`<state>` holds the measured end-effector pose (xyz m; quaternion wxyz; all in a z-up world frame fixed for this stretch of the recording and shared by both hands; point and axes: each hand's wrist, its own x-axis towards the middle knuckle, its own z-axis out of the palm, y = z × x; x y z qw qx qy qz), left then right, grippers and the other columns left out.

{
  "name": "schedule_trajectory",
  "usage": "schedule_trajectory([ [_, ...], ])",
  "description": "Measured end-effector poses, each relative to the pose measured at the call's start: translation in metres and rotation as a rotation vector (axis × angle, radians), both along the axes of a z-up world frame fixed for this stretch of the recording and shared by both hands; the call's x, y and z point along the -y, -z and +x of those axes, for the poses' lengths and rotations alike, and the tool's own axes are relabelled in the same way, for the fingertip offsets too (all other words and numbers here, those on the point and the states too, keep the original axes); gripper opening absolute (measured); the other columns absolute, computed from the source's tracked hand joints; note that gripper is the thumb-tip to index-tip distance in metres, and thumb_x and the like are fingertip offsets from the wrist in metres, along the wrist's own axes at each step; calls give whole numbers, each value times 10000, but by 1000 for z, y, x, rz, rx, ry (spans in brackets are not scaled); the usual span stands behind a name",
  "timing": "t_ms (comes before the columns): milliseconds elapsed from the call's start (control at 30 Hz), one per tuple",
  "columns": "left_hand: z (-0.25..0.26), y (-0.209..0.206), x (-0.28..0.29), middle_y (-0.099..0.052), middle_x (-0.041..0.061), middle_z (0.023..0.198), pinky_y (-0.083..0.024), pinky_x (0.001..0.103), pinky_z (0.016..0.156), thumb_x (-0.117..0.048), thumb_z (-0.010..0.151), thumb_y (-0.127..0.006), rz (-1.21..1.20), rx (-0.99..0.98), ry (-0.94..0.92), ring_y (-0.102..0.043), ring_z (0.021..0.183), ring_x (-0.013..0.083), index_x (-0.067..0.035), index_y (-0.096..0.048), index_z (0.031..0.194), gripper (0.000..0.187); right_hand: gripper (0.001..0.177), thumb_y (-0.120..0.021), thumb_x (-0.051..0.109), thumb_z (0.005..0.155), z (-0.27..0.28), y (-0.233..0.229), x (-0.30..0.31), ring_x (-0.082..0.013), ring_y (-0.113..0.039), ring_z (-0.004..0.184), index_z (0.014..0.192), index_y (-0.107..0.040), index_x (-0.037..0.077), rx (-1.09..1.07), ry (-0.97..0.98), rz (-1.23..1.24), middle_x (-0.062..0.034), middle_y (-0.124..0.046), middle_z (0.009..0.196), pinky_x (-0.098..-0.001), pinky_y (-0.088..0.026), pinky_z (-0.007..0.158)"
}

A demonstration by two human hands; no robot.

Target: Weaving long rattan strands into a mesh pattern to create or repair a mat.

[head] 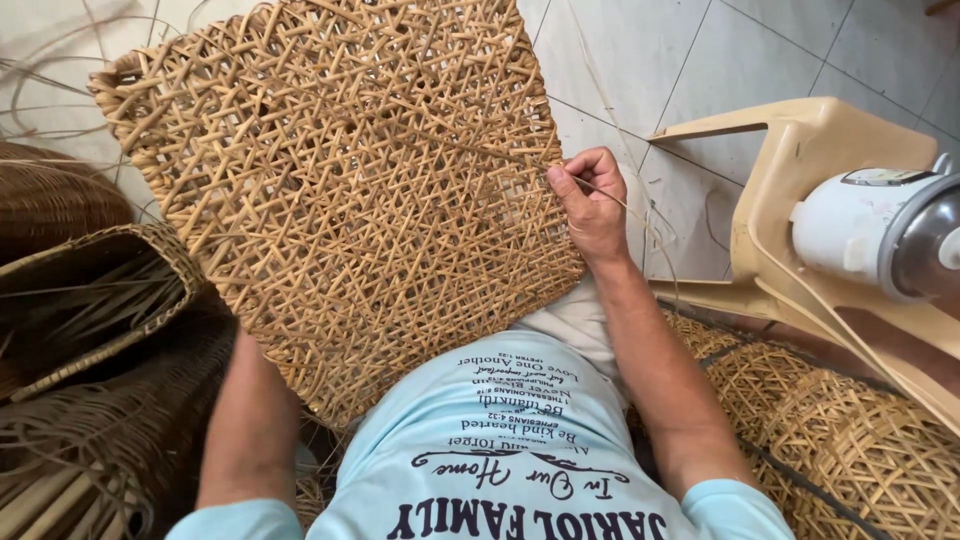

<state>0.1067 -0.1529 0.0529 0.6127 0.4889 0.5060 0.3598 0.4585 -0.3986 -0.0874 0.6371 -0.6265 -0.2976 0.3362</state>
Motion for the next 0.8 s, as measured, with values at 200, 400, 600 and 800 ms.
schedule_trajectory([
  [200,81,-82,55,-694,-25,872,-596,190,752,-265,1148,-770,-18,50,-121,-704,766,62,-156,-754,1104,119,229,-773,44,987,-1,-3,-3,-30,-597,709,982,-549,91,-18,-9,11,-16,-667,832,-168,-473,663],
  [400,115,5,21,-695,-22,854,-609,214,748,-264,1147,-750,-19,107,-223,-706,758,82,-154,-756,1083,127,233,-777,50,987,-2,-3,1,-28,-595,712,980,-548,93,-19,1,17,-15,-669,838,-168,-474,664],
  [600,208,-188,126,-695,-20,835,-622,238,744,-263,1146,-730,-3,173,-313,-707,750,101,-153,-758,1062,141,201,-769,59,983,-2,-3,-1,-35,-589,713,992,-569,79,-54,-21,66,-45,-687,864,-174,-454,651],
  [800,218,-208,159,-696,-17,817,-635,263,740,-262,1145,-710,-24,244,-358,-709,741,121,-151,-760,1041,160,179,-769,42,967,1,-3,1,-32,-583,692,997,-593,54,-49,-11,83,-51,-687,841,-176,-455,626],
])
